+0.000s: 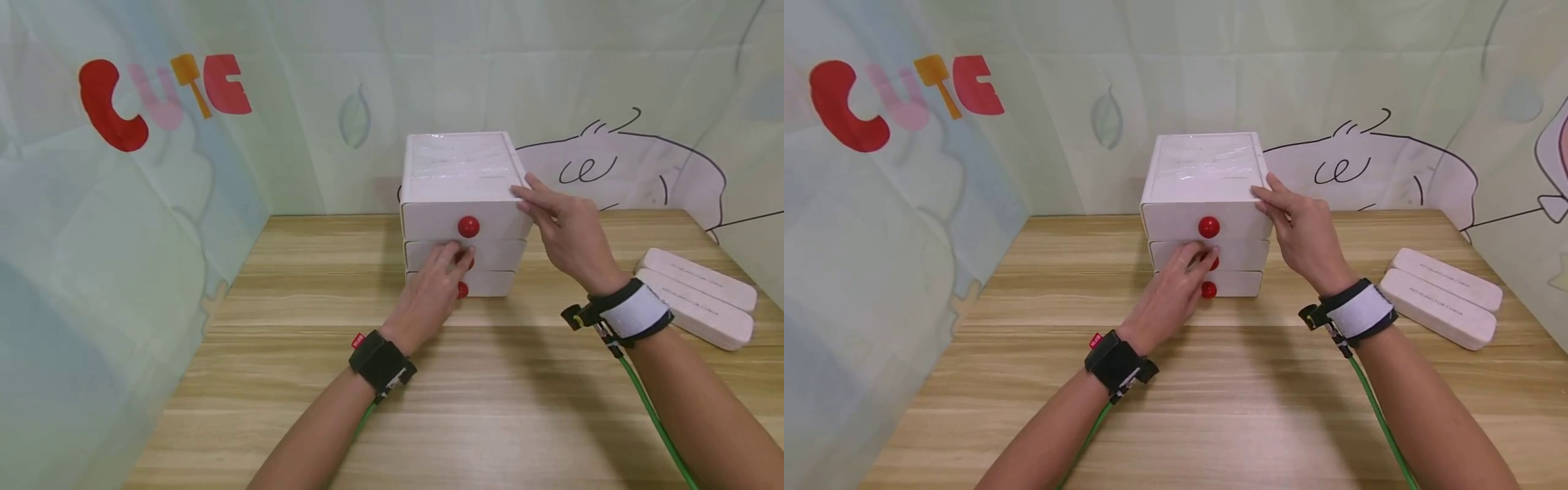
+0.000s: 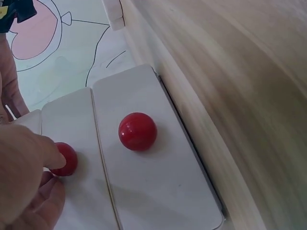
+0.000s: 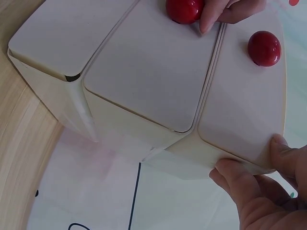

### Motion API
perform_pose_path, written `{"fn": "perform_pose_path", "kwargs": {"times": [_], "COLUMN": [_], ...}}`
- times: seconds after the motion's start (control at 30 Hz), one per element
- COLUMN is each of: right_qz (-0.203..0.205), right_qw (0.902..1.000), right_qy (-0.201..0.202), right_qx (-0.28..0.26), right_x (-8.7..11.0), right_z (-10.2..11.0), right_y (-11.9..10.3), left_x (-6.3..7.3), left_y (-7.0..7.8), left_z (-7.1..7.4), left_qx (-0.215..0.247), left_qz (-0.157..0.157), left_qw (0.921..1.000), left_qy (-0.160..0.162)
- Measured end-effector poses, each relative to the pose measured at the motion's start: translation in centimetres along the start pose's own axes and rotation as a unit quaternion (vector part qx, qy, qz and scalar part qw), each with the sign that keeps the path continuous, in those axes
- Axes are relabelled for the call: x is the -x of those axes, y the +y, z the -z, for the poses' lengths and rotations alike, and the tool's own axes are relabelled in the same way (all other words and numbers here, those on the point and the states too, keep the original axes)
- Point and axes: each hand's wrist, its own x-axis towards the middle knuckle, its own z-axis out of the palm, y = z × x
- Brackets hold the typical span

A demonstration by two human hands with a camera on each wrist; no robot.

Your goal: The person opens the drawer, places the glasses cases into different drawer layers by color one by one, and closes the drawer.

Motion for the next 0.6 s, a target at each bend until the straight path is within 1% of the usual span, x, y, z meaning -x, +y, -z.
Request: {"fn": "perform_pose_path", "kwargs": {"times": [0.3,0.47,0.6], "right_qz": [-0.006,-0.006,-0.008], "right_qw": [1.0000,1.0000,1.0000], "right_qy": [-0.002,0.000,-0.002], "right_qx": [-0.003,-0.002,-0.004], "right_x": [0.07,0.11,0.14], "right_z": [0.00,-0.04,-0.02], "right_y": [-0.09,-0.11,-0.09], "left_x": [0.10,0.20,0.28], "left_y": [-0.32,-0.18,-0.06], "left_z": [-0.09,0.19,0.62], "left_qx": [0.021,0.023,0.031], "left_qz": [-0.004,0.003,0.016], "left_qw": [0.9997,0.9997,0.9993], "left_qy": [0.012,0.010,0.014]}}
